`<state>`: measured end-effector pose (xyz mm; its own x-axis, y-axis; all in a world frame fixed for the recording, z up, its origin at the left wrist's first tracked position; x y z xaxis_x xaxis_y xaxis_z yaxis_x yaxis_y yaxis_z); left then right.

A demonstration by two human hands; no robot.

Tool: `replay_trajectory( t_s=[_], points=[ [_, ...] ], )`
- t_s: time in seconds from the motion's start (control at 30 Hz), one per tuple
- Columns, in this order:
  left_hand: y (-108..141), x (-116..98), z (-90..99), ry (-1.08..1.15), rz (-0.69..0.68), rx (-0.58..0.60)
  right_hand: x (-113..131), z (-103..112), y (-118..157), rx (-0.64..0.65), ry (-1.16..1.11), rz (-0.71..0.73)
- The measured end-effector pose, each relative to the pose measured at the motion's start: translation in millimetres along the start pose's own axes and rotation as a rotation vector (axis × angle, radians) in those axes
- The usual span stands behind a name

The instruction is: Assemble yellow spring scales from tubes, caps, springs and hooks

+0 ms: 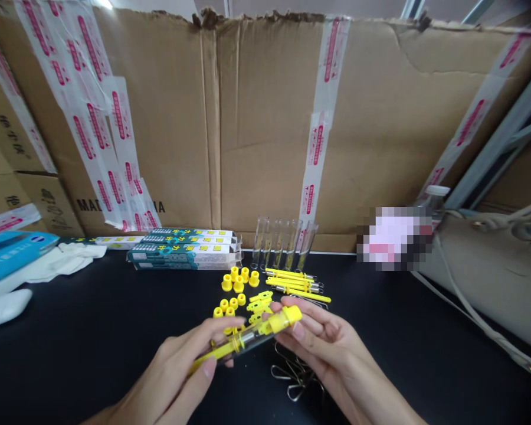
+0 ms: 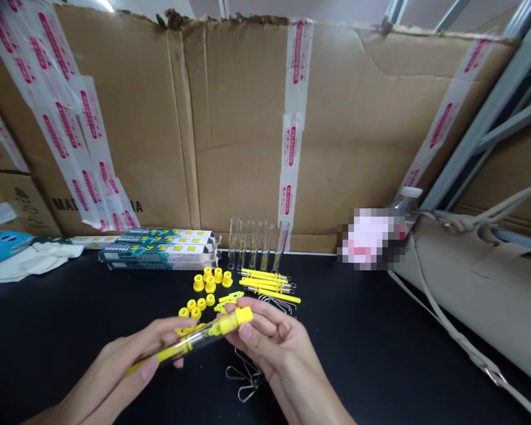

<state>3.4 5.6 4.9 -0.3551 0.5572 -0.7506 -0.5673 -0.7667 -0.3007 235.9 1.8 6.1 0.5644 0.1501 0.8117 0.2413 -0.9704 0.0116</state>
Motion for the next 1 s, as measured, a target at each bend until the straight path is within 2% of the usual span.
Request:
replay_trajectory(
  t_s=[0.23, 0.4, 0.57, 0.73, 0.93, 1.0],
  points=[
    [-4.1, 4.1, 1.0, 0.112, 0.109, -0.037, 18.2, 18.5, -9.9, -0.065, 0.064, 0.087],
    [-9.9, 7.8, 0.1, 0.279, 0.051, 0.042, 26.3, 30.9, -15.4, -0.116, -0.006, 0.134],
    [-9.2, 9.9, -3.0, 0.282, -0.019, 0.012, 23.9, 33.3, -18.5, -0.047, -0.056, 0.112],
    [-5.6, 11.1, -6.7, 0.213, -0.028, 0.061, 20.5, 29.9, -17.9, 0.034, -0.079, 0.072],
    [-7.3, 3.2, -4.1, 0.087, -0.32, 0.077, 19.1, 23.9, -11.3, 0.121, -0.133, 0.023],
    [-9.9, 1.5, -3.0, 0.068, -0.362, 0.105, 18.1, 24.5, -10.5, 0.117, -0.148, 0.014]
  ],
)
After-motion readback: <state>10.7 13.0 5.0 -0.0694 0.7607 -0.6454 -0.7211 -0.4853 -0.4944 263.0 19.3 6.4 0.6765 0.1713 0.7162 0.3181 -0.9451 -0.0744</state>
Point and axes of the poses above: each hand's wrist, its own y-axis away from the middle knuckle, its own z-axis out of the back of the hand, x = y × z, the point moved 2 cm from there along -y, towards the middle knuckle, and after that the axes turned 5 degrees about x, right-handed, at the moved point
